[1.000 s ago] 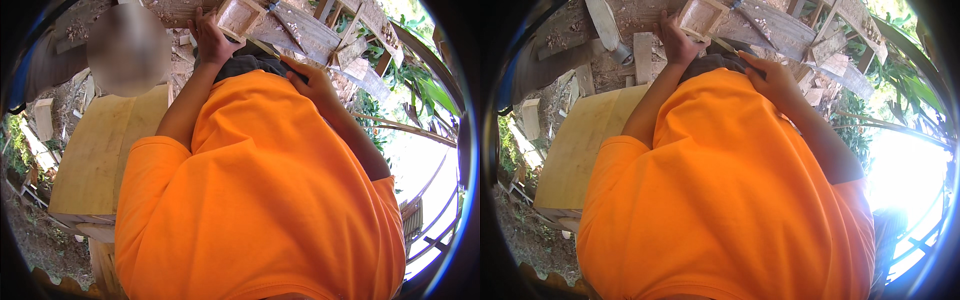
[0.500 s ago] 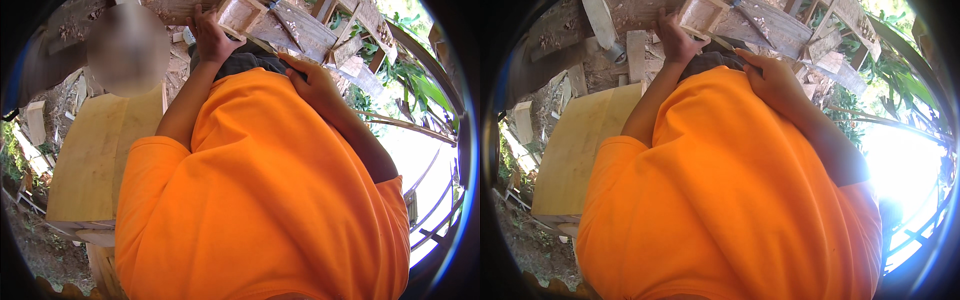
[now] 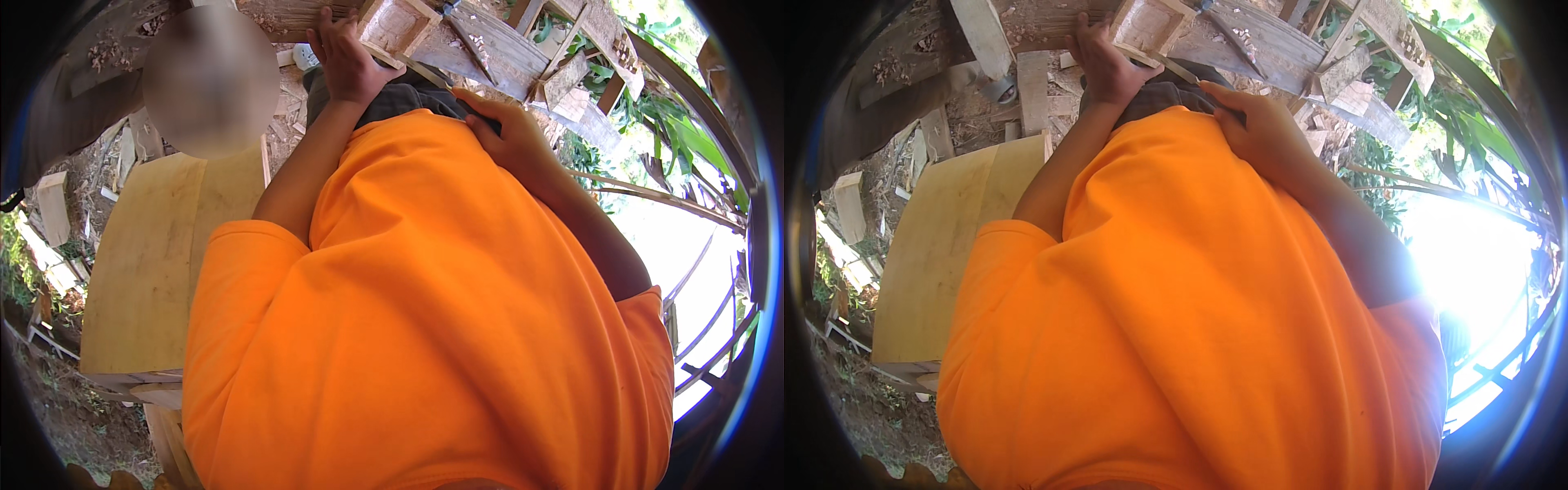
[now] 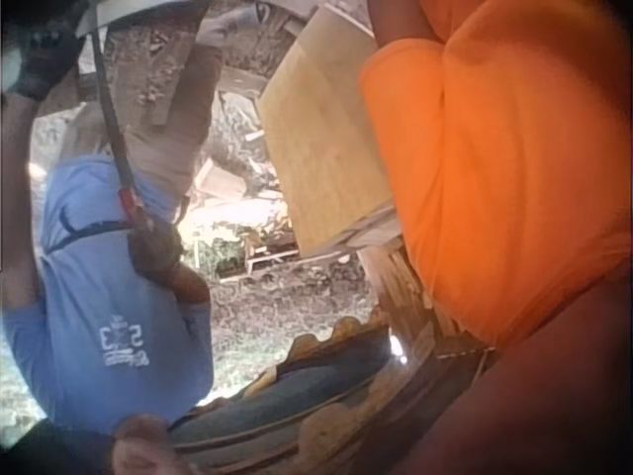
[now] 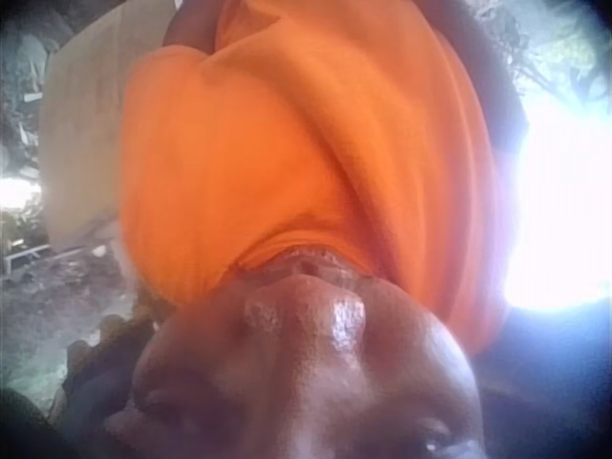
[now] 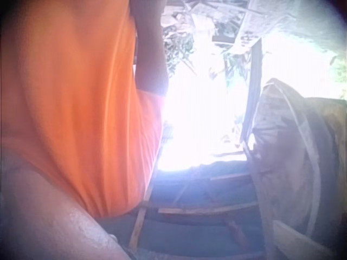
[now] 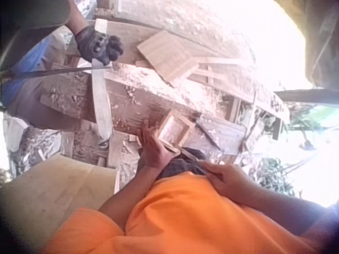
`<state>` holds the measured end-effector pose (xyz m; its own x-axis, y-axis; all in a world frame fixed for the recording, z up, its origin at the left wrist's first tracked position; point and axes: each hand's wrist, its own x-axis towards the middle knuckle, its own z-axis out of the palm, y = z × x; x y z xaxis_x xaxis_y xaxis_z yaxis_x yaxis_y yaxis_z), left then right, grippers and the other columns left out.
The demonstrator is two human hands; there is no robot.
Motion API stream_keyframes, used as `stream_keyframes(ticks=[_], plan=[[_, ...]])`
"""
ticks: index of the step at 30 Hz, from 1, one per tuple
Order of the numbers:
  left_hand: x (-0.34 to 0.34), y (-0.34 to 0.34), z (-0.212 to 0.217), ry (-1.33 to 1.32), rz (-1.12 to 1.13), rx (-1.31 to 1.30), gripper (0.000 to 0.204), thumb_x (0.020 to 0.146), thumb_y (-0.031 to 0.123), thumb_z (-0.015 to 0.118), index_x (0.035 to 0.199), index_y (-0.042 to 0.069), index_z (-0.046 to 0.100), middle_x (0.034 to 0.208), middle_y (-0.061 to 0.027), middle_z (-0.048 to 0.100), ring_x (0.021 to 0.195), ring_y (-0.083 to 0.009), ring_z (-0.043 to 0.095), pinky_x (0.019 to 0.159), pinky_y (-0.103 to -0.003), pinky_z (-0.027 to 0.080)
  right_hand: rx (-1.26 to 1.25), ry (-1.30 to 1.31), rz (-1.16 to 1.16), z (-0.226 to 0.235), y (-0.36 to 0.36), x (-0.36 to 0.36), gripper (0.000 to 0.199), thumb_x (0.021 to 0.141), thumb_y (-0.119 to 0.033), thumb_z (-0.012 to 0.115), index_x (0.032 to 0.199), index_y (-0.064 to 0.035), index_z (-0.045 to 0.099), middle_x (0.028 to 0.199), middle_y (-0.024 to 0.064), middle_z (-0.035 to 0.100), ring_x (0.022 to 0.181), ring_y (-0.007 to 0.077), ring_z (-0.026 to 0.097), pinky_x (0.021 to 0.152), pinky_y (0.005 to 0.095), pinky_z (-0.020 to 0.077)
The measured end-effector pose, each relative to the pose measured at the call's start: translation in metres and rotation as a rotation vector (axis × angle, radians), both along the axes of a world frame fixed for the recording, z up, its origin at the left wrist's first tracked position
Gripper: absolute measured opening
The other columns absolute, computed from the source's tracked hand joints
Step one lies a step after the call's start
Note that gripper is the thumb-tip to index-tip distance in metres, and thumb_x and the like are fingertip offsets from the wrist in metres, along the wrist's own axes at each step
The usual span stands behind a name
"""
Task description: The person uses a chisel and hammer to carve a rectangular recessed space into a small block of wood, repeatedly striking the chisel and removing shavings while holding the block against a wooden frame.
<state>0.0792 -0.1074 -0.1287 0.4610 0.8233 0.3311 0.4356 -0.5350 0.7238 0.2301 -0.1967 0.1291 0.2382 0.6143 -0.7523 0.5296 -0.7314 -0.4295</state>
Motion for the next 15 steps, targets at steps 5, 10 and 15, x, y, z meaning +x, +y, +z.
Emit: stream_keyframes(ticks=[5,10,15], plan=[[0.001,-0.003,-0.002,0.0,0.017,-0.003,0.13,0.045,0.047,0.102,0.144,0.002,0.031,0.142,-0.0153,0.043,0.146,-0.0459,0.032,0.117,-0.067,0.016,0.022,0.004,-0.039,-0.005,-0.007,-0.003,0.043,0.099,-0.016,0.061,0.142,-0.0149,0.062,0.112,0.0219,0.074,0.101,0.0317,0.073,0.091,0.038,0.0535],[0.003,-0.005,0.001,0.05,0.015,0.004,0.131,0.045,0.048,0.102,0.144,0.001,0.03,0.142,-0.0166,0.041,0.147,-0.0455,0.03,0.119,-0.068,0.013,0.003,0.053,-0.158,-0.015,-0.021,-0.002,0.043,0.1,-0.018,0.062,0.143,-0.0157,0.061,0.116,0.0191,0.075,0.105,0.0278,0.073,0.094,0.0363,0.0531],[0.002,-0.006,-0.001,0.058,0.023,-0.01,0.129,0.047,0.048,0.101,0.144,0.001,0.03,0.141,-0.0171,0.041,0.147,-0.046,0.03,0.119,-0.068,0.014,0.066,0.094,-0.203,-0.035,-0.041,0.002,0.044,0.1,-0.02,0.063,0.144,-0.0155,0.061,0.119,0.018,0.075,0.109,0.0253,0.071,0.096,0.0358,0.0522]])
